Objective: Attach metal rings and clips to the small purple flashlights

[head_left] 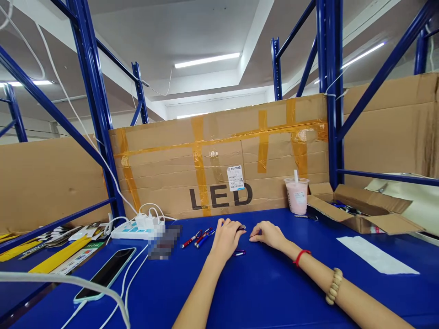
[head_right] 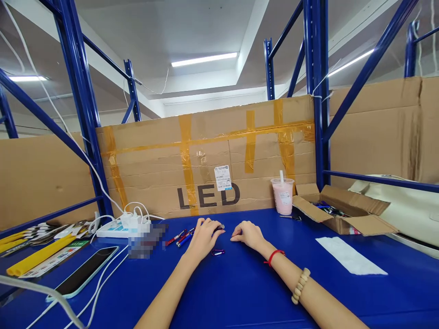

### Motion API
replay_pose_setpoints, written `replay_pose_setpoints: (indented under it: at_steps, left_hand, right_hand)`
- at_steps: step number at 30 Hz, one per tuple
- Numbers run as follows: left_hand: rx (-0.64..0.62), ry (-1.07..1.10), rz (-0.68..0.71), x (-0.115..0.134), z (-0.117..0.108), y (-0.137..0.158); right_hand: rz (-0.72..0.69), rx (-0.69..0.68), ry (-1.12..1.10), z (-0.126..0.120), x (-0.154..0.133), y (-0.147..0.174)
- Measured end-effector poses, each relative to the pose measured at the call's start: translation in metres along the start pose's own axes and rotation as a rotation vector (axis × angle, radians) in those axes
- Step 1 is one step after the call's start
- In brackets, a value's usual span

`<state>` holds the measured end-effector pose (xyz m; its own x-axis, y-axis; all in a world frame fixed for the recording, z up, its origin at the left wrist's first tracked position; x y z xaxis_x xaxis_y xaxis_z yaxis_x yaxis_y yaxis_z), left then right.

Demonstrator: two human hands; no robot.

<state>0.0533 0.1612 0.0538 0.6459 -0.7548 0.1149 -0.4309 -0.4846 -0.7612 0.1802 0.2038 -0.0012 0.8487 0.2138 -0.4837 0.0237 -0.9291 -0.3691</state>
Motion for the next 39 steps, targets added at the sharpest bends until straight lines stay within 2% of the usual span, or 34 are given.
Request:
replay_pose_setpoints:
  at_steps: [6, 9, 14, 20, 22, 27, 30, 33, 36, 39]
  left_hand:
    - [0.119, 0.074, 0.030, 0.013, -0.018, -0.004]
    - [0.095, 0.079, 0.097, 0.025, -0.016, -0.002]
    - [0.062, 0.053, 0.211, 0.042, -0.006, -0.001]
    - [0.036, 0.034, 0.241, 0.047, -0.003, 0.000]
    - [0.043, -0.024, 0.226, 0.038, -0.003, 0.000]
    - [0.132, -0.189, 0.077, 0.002, -0.002, 0.001]
    - [0.117, -0.238, 0.001, -0.017, 0.005, 0.006]
    - [0.075, -0.276, -0.133, -0.045, 0.007, 0.012]
    - [0.047, -0.301, -0.256, -0.072, 0.002, 0.020]
    - [0.069, -0.310, -0.346, -0.088, -0.009, 0.026]
  right_hand:
    - [0.074, 0.007, 0.033, -0.006, 0.006, -0.002]
    - [0.064, 0.012, 0.026, -0.004, 0.004, -0.003]
    - [0.006, 0.101, 0.086, -0.012, 0.000, -0.003]
    - [-0.005, 0.070, 0.028, -0.011, 0.001, -0.002]
    - [-0.006, 0.057, -0.004, -0.009, 0.000, -0.001]
    - [-0.071, -0.021, -0.066, 0.000, -0.011, 0.005]
    - [-0.108, -0.076, -0.065, 0.002, -0.018, 0.010]
    - [-0.087, -0.125, -0.091, 0.003, -0.019, 0.012]
    - [-0.085, -0.121, -0.125, 0.003, -0.020, 0.011]
    - [-0.103, -0.093, -0.131, 0.002, -0.019, 0.010]
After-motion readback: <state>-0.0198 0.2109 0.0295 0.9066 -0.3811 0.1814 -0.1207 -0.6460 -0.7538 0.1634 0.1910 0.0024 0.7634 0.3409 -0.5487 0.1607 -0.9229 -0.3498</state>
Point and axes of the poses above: each hand's wrist, its own y-axis away from the middle knuckle, its own z-axis out of the palm, x = y × z, the point moved 9 cm from there along -y, towards the middle knuckle, and after that the axes turned 11 degrees about x, right-handed, at the moved point
